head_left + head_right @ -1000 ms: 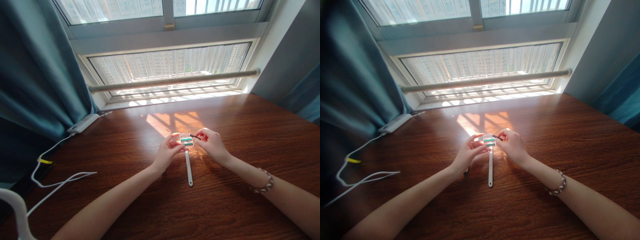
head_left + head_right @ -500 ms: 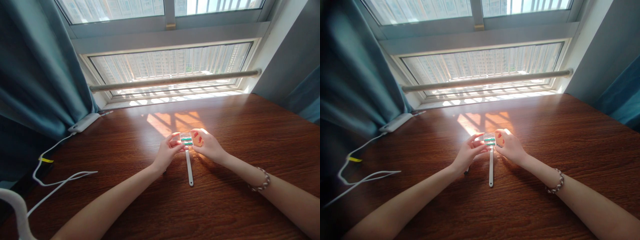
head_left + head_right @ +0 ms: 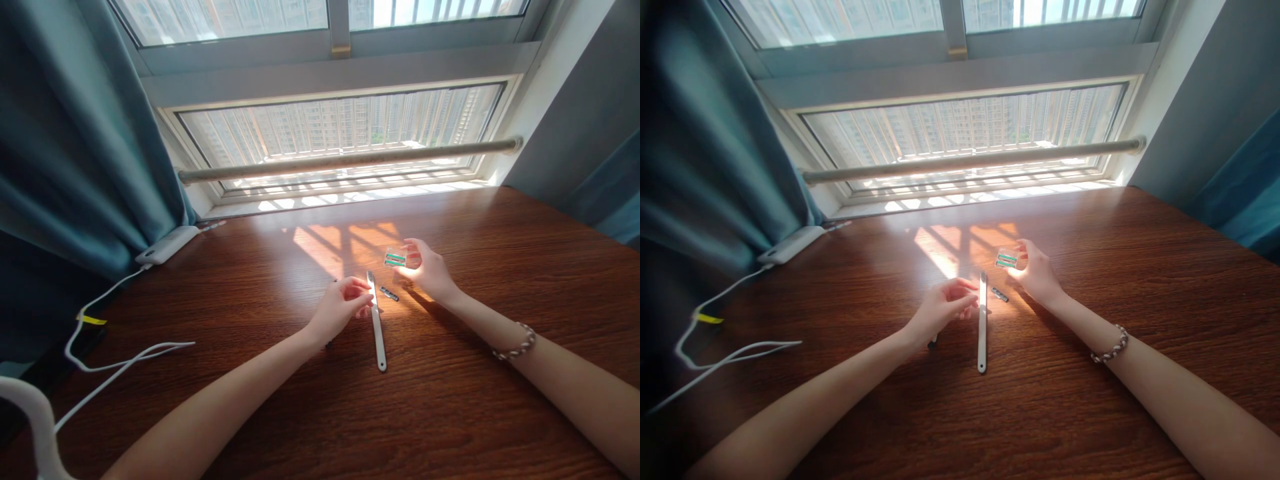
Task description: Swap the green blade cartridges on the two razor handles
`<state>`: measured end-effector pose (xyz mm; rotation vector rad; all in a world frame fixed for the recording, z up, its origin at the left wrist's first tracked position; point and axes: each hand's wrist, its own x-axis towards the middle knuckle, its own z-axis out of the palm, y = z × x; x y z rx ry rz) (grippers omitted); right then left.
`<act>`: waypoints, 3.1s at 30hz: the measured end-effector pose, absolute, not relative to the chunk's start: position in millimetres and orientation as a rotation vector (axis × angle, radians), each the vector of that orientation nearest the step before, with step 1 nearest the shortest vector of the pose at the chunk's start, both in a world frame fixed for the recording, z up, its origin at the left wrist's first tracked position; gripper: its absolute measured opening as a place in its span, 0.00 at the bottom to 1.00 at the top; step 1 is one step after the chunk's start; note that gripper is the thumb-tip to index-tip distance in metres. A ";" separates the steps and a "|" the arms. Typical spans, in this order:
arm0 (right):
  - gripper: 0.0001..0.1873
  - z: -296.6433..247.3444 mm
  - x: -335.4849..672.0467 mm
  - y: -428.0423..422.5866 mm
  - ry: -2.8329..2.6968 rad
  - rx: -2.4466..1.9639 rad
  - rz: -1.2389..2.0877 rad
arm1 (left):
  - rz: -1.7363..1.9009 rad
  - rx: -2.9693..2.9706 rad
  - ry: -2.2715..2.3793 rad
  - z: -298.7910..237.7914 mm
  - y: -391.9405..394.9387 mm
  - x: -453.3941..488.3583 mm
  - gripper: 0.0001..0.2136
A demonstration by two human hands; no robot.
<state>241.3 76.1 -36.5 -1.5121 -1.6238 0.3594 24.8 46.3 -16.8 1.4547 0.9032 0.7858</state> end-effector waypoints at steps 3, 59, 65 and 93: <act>0.35 -53.2 256.8 90.7 -1.603 -1.612 0.329 | 0.626 1.877 0.921 -18.4 39.8 24.8 0.08; 0.15 -15.9 235.1 13.4 -1.237 -1.228 1.332 | 0.755 2.334 1.043 -16.5 40.9 62.1 0.15; 0.17 -20.1 218.9 0.2 -1.200 -1.210 1.501 | 0.894 2.178 0.857 -14.6 18.7 45.5 0.22; 0.21 -12.7 217.8 -5.6 -1.109 -1.060 1.582 | 0.907 1.219 0.653 -15.2 19.9 42.9 0.20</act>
